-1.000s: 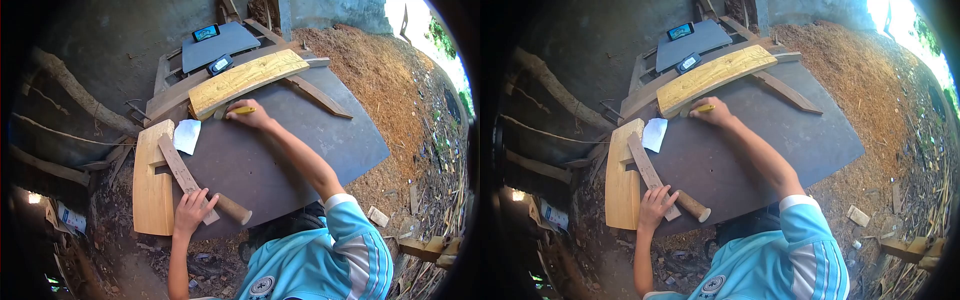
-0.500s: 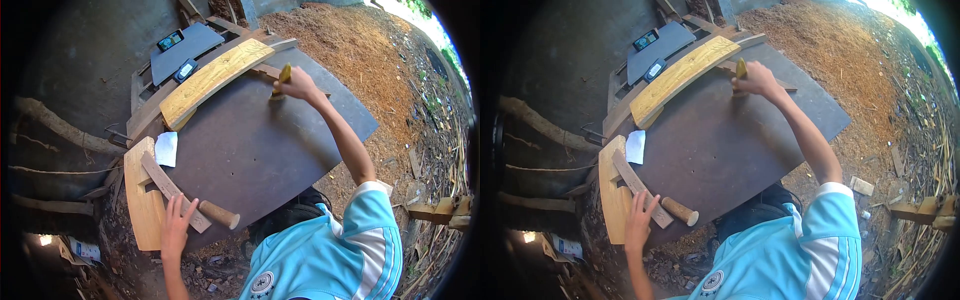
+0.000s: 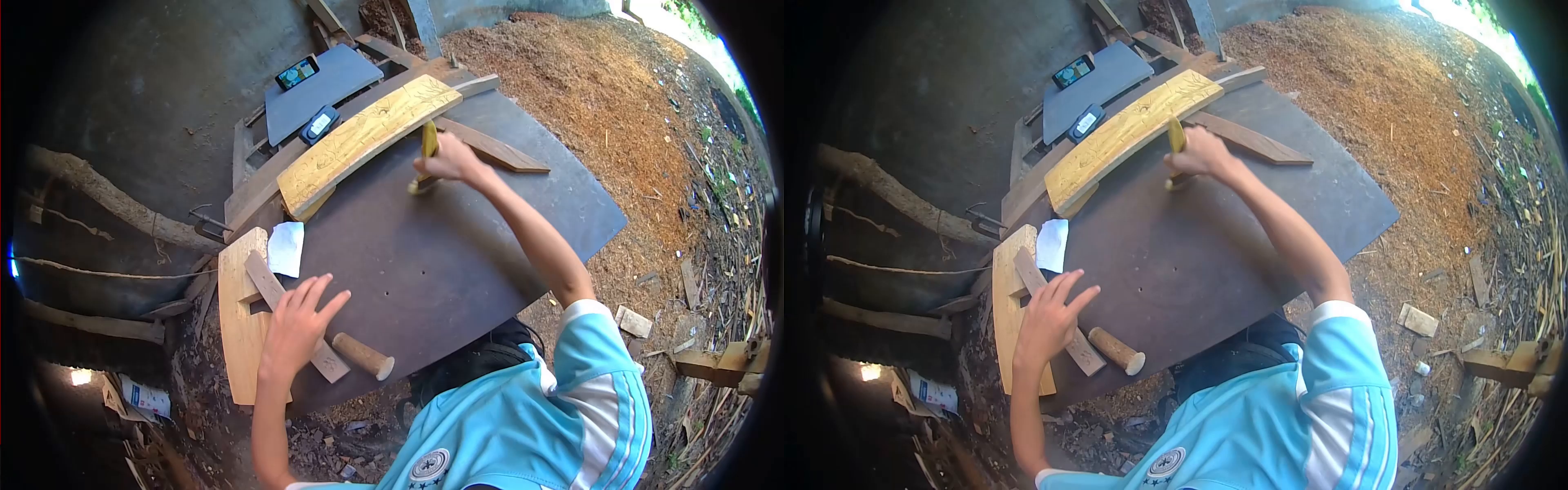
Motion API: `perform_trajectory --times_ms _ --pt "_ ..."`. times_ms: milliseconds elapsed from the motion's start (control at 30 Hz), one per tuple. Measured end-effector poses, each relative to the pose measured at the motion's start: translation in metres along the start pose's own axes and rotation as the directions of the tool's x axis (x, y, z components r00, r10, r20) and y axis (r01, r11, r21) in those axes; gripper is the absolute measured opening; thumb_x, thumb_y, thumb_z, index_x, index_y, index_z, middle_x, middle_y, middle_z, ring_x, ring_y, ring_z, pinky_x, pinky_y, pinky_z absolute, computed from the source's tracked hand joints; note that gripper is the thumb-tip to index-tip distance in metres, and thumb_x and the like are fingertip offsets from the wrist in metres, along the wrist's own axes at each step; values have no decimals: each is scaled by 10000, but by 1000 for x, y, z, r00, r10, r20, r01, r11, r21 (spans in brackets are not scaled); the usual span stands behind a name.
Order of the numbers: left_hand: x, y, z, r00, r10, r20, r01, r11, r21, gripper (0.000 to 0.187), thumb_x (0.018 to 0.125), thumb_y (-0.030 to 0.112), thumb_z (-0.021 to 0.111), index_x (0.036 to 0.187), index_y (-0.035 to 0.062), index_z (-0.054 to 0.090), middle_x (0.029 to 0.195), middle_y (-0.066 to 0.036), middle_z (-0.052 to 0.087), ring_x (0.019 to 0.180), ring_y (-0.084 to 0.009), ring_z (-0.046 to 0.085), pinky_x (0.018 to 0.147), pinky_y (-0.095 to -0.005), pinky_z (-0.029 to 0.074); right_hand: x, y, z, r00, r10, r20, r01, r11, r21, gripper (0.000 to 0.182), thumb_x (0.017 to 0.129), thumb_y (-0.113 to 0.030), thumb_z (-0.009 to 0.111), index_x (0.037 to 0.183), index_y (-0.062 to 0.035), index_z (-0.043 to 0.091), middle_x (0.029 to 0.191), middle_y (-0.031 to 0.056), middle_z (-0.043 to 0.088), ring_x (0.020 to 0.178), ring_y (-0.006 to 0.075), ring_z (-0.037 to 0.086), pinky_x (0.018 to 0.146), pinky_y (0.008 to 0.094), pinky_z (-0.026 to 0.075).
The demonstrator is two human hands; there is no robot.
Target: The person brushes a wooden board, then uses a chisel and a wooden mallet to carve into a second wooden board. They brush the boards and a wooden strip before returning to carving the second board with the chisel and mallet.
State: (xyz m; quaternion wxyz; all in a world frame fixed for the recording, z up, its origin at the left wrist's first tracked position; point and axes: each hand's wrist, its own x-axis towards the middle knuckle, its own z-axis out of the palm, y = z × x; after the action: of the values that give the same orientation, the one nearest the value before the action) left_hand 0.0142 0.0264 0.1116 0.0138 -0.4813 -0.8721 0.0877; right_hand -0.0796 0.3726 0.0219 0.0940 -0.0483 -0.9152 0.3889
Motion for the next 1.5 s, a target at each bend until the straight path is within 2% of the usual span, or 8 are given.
perform_trajectory --times_ms 233,400,600,733,833,1100,1300,1500 --pt "83 -69 -10 989 -1 -145 -19 990 -138 364 718 -31 546 1044 116 610 1125 -87 557 1074 -250 516 880 -370 418 19 -7 61 906 -421 -48 416 865 281 161 685 -158 685 733 -13 633 763 181 645 766 292 639 718 386 504" --pt "133 -75 -44 962 -14 -274 -6 997 -74 289 748 -7 526 1000 94 623 1036 -57 593 1024 -235 535 861 -370 424 -5 4 44 958 -243 -149 248 969 14 171 668 -184 637 703 -19 609 704 192 620 731 355 614 658 421 498" --pt "273 7 3 813 384 -438 -463 882 -85 362 742 -16 513 1058 124 618 1091 -68 595 1034 -233 545 880 -346 443 -105 9 -14 978 -210 -11 208 973 -96 175 658 -128 635 807 -59 575 726 173 606 709 354 607 623 427 488" --pt "356 97 55 800 541 -260 -552 833 34 755 654 42 659 1323 271 393 1271 -55 462 1204 -223 416 940 -417 385 -149 15 -25 945 -324 -39 327 939 109 202 707 -127 630 884 -85 544 794 134 583 721 335 595 653 403 488" --pt "370 133 49 860 511 -12 -511 860 -7 625 627 36 644 1206 214 493 1049 -54 537 1049 -229 523 850 -388 411 -165 20 -30 955 -267 -129 293 919 262 144 735 -114 629 861 -75 573 791 102 594 736 298 607 664 356 496" --pt "372 126 15 905 395 -157 -414 903 -113 370 652 80 606 1016 134 570 972 -91 567 959 -262 576 773 -425 462 -134 24 3 996 -88 2 68 786 615 204 809 -148 574 946 1 593 881 132 638 740 227 620 704 329 490" --pt "378 139 6 923 384 6 -383 922 -44 395 647 84 597 1035 153 587 964 -74 591 940 -251 600 745 -397 493 -31 -7 100 980 17 199 -198 -48 979 126 878 -134 547 980 -61 540 785 46 602 656 90 587 602 230 510" --pt "392 145 -10 896 402 190 -417 908 48 368 654 106 603 1021 131 587 969 -77 611 937 -246 610 735 -395 500 39 -10 106 936 347 66 -130 165 978 93 906 -137 473 963 -75 512 710 69 560 535 119 556 469 249 491"
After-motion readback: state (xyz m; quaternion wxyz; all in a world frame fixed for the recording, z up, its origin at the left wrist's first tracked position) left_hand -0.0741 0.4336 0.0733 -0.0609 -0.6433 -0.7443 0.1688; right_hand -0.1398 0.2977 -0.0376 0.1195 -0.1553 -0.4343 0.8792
